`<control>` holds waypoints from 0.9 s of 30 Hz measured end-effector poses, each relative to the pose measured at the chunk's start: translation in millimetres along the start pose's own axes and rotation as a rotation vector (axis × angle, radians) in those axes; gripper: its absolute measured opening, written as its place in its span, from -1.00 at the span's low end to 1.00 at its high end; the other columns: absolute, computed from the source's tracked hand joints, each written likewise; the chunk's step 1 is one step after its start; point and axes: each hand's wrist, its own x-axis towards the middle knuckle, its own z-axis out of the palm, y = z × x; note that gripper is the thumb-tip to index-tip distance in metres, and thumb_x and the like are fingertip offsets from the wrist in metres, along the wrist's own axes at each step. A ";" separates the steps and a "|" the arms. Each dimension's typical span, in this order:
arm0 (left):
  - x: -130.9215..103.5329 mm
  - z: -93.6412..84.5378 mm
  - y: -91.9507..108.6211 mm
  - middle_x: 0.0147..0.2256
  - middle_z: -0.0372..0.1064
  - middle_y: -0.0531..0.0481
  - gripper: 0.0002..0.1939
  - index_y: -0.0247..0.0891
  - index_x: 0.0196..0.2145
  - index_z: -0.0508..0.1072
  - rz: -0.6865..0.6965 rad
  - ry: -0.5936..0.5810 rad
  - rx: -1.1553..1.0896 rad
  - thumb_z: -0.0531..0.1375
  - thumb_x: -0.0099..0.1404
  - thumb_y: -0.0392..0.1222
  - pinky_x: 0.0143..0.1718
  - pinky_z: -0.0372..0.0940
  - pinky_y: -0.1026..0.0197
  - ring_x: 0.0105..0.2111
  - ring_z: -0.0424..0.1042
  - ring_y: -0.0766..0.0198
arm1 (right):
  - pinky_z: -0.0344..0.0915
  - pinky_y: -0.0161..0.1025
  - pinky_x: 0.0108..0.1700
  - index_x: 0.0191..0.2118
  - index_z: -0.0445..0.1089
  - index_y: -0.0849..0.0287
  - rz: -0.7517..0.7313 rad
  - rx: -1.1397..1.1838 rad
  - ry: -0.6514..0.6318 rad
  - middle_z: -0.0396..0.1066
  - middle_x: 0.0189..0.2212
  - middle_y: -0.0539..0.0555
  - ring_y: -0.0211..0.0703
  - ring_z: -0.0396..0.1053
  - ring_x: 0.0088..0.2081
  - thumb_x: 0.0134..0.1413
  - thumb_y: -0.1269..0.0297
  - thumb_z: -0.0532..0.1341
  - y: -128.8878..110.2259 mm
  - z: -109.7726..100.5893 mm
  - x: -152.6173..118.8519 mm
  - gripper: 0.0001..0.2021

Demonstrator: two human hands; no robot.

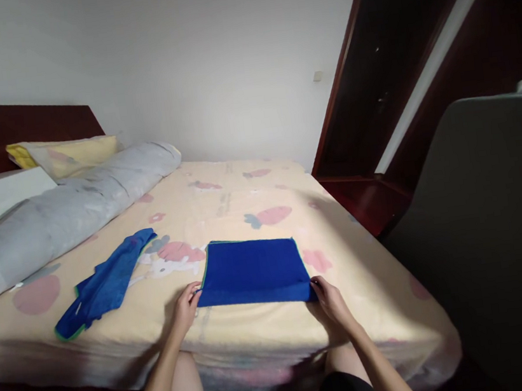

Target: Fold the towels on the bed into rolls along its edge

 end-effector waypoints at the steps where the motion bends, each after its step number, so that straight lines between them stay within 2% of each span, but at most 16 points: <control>1: 3.0 1.0 -0.9 -0.21 0.53 -0.07 -0.73 -0.18 -0.13 0.45 -0.013 -0.018 0.033 0.08 0.26 -0.09 -0.17 0.40 0.19 -0.20 0.53 0.18 | 0.30 -0.18 -0.24 -0.26 0.30 0.12 0.007 -0.023 -0.008 0.47 -0.36 0.11 -0.07 0.41 -0.34 0.30 0.02 -0.09 1.8 1.2 3.0 -0.66; 6: 5.3 6.3 10.3 -0.14 0.51 -0.10 -0.74 -0.21 -0.10 0.47 0.058 -0.097 0.392 0.06 0.31 -0.29 -0.07 0.33 0.17 -0.14 0.49 0.19 | 0.27 -0.19 -0.21 -0.25 0.31 0.15 -0.042 -0.260 -0.025 0.46 -0.33 0.14 -0.07 0.42 -0.31 0.30 0.15 -0.11 21.5 11.3 7.7 -0.69; 10: -1.6 7.6 24.5 -0.17 0.48 -0.13 -0.71 -0.20 -0.06 0.48 0.122 -0.037 0.683 0.10 0.29 -0.34 -0.01 0.23 0.04 -0.09 0.42 0.09 | 0.23 -0.12 -0.16 -0.23 0.35 0.22 -0.086 -0.403 0.035 0.41 -0.33 0.21 0.00 0.36 -0.26 0.27 0.20 -0.04 29.0 12.7 4.5 -0.72; 13: -4.2 4.4 28.1 -0.12 0.45 -0.15 -0.72 -0.21 -0.08 0.49 0.117 0.018 0.748 0.10 0.30 -0.34 0.00 0.19 -0.01 -0.06 0.39 0.05 | 0.21 -0.13 -0.19 -0.22 0.39 0.23 -0.137 -0.584 0.144 0.38 -0.35 0.19 -0.02 0.31 -0.29 0.25 0.27 0.02 23.6 8.2 1.8 -0.77; 15: -7.0 8.4 31.2 -0.07 0.45 -0.17 -0.69 -0.23 -0.07 0.50 0.122 0.058 0.735 0.05 0.31 -0.37 0.01 0.20 -0.02 -0.04 0.40 0.05 | 0.22 -0.13 -0.20 -0.19 0.42 0.24 -0.166 -0.637 0.239 0.40 -0.32 0.20 -0.03 0.31 -0.28 0.23 0.36 0.01 14.4 10.8 -1.0 -0.76; 18: -19.2 34.8 47.1 0.06 0.40 -0.17 -0.59 -0.25 0.03 0.46 0.260 0.040 0.682 -0.06 0.36 -0.38 0.10 0.19 0.02 0.07 0.36 0.09 | 0.27 -0.09 -0.11 -0.11 0.45 0.24 -0.249 -0.570 0.336 0.44 -0.21 0.24 -0.01 0.35 -0.19 0.22 0.42 -0.03 -10.2 35.6 -7.7 -0.68; 20: -31.6 63.0 64.8 0.20 0.28 -0.14 -0.52 -0.26 0.20 0.32 0.434 -0.081 0.634 -0.11 0.41 -0.32 0.20 0.13 0.07 0.22 0.21 0.14 | 0.27 -0.09 0.02 0.02 0.42 0.22 -0.357 -0.499 0.282 0.44 -0.05 0.23 -0.04 0.36 -0.03 0.25 0.43 -0.07 -32.2 64.0 -12.6 -0.61; 21: -37.7 77.1 73.5 0.27 0.17 -0.13 -0.49 -0.27 0.29 0.20 0.507 -0.155 0.621 -0.12 0.42 -0.28 0.25 0.08 0.06 0.29 0.11 0.16 | 0.25 -0.08 0.09 0.12 0.36 0.21 -0.424 -0.470 0.210 0.40 0.06 0.22 -0.05 0.32 0.08 0.27 0.42 -0.08 -43.3 78.8 -14.7 -0.58; 23: -46.4 99.0 85.8 0.34 0.00 -0.14 -0.42 -0.31 0.38 -0.02 0.576 -0.271 0.628 -0.13 0.44 -0.21 0.31 -0.02 -0.01 0.35 -0.04 0.15 | 0.16 -0.04 0.21 0.30 0.16 0.21 -0.509 -0.449 0.053 0.21 0.25 0.21 -0.05 0.14 0.27 0.33 0.33 -0.08 -61.0 103.2 -17.5 -0.53; 25: -48.3 106.4 86.6 0.36 -0.07 -0.16 -0.39 -0.29 0.39 -0.09 0.567 -0.343 0.657 -0.12 0.45 -0.14 0.31 -0.05 -0.07 0.36 -0.07 0.12 | 0.09 0.03 0.27 0.37 0.01 0.20 -0.516 -0.470 -0.076 0.04 0.34 0.20 -0.01 -0.01 0.35 0.36 0.17 -0.05 -68.2 114.5 -18.6 -0.46; 27: -44.2 98.1 76.2 0.37 -0.10 -0.12 -0.39 -0.18 0.40 -0.09 0.533 -0.391 0.683 -0.10 0.45 -0.07 0.30 -0.04 -0.11 0.35 -0.06 0.10 | 0.06 0.09 0.29 0.38 -0.01 0.14 -0.477 -0.512 -0.147 -0.04 0.36 0.17 0.02 -0.05 0.37 0.35 0.03 -0.04 -62.5 110.8 -18.8 -0.42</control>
